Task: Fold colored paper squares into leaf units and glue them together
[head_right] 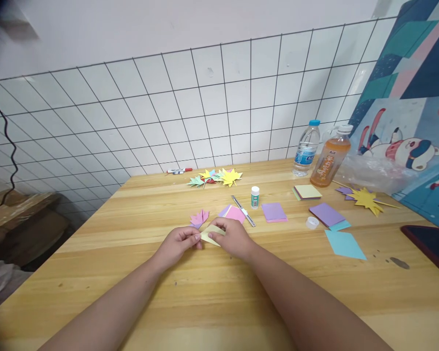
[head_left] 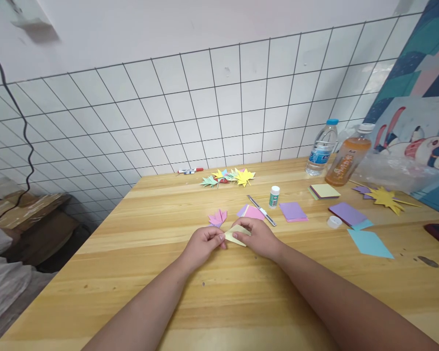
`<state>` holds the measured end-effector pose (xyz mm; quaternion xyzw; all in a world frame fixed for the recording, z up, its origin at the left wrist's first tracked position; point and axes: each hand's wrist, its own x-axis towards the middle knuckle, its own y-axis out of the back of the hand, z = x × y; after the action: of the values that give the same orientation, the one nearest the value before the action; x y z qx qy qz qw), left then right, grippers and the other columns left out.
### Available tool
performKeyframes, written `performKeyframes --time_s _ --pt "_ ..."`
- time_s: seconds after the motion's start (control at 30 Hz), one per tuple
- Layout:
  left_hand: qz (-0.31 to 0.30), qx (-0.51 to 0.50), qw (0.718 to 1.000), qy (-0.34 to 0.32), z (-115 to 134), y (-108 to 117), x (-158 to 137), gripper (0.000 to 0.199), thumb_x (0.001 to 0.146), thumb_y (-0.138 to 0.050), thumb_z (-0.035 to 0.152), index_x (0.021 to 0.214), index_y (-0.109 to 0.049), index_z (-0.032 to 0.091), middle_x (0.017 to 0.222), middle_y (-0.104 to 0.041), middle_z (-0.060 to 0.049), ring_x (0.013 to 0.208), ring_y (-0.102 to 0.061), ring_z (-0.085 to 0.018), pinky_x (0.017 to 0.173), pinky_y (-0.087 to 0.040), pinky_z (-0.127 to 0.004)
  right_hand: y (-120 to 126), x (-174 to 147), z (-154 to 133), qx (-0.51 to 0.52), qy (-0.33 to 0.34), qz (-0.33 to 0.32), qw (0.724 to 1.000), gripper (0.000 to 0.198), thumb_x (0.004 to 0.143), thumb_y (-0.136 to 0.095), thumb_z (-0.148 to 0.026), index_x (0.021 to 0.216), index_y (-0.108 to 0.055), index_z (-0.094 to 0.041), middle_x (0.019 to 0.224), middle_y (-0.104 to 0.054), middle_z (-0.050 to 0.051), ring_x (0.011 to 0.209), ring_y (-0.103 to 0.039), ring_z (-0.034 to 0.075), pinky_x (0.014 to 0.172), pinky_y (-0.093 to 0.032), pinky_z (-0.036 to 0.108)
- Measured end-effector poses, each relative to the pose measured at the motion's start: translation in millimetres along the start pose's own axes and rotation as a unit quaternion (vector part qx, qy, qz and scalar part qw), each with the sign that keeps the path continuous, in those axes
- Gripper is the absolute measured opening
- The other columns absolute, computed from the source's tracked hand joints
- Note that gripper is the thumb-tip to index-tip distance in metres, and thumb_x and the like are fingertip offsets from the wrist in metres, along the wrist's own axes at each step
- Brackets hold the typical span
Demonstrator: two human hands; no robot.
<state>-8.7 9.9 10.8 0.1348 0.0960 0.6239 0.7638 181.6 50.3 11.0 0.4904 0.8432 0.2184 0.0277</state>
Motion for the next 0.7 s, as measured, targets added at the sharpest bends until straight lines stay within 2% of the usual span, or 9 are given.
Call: performKeyframes --time_s 0.17,0.3,0.5,0.7 --pt "0.008 -0.005 1.000 0.017 -4 0 1 0.029 0.078 -0.057 0.042 0.067 -0.062 0.016 0.061 -0.065 -0.003 0.060 -0.055 -0.015 0.062 -0.042 -0.024 -1 0 -3 0.074 0.011 -0.004 0.997 0.016 0.078 -0.054 -0.024 0.088 -0.065 -0.019 0.087 -0.067 0.002 0.081 -0.060 0.015 0.072 -0.045 0.025" --pt "-0.022 -0.012 1.000 0.005 1 -1 0 0.028 0.078 -0.057 0.041 0.073 -0.065 0.015 0.067 -0.066 -0.005 0.065 -0.057 -0.016 0.065 -0.041 -0.025 -2 0 -3 0.061 0.012 0.007 0.998 0.015 0.078 -0.054 -0.023 0.084 -0.068 -0.020 0.086 -0.068 0.002 0.080 -0.061 0.016 0.072 -0.046 0.026" --pt "-0.018 0.006 1.000 0.025 6 -3 0 0.028 0.073 -0.061 0.042 0.064 -0.063 0.015 0.062 -0.065 -0.003 0.059 -0.054 -0.014 0.060 -0.039 -0.023 -5 1 4 0.056 0.011 -0.004 0.998 0.018 0.074 -0.054 -0.015 0.081 -0.070 -0.021 0.088 -0.069 0.002 0.082 -0.062 0.016 0.074 -0.047 0.026" --pt "-0.052 -0.040 0.997 0.042 6 0 0 0.024 0.070 -0.067 0.037 0.079 -0.065 0.015 0.071 -0.069 -0.006 0.067 -0.060 -0.017 0.066 -0.043 -0.025 -3 2 7 0.031 0.032 0.007 0.999 0.025 0.071 -0.050 -0.007 0.076 -0.070 -0.021 0.087 -0.069 0.002 0.083 -0.062 0.016 0.079 -0.046 0.028"
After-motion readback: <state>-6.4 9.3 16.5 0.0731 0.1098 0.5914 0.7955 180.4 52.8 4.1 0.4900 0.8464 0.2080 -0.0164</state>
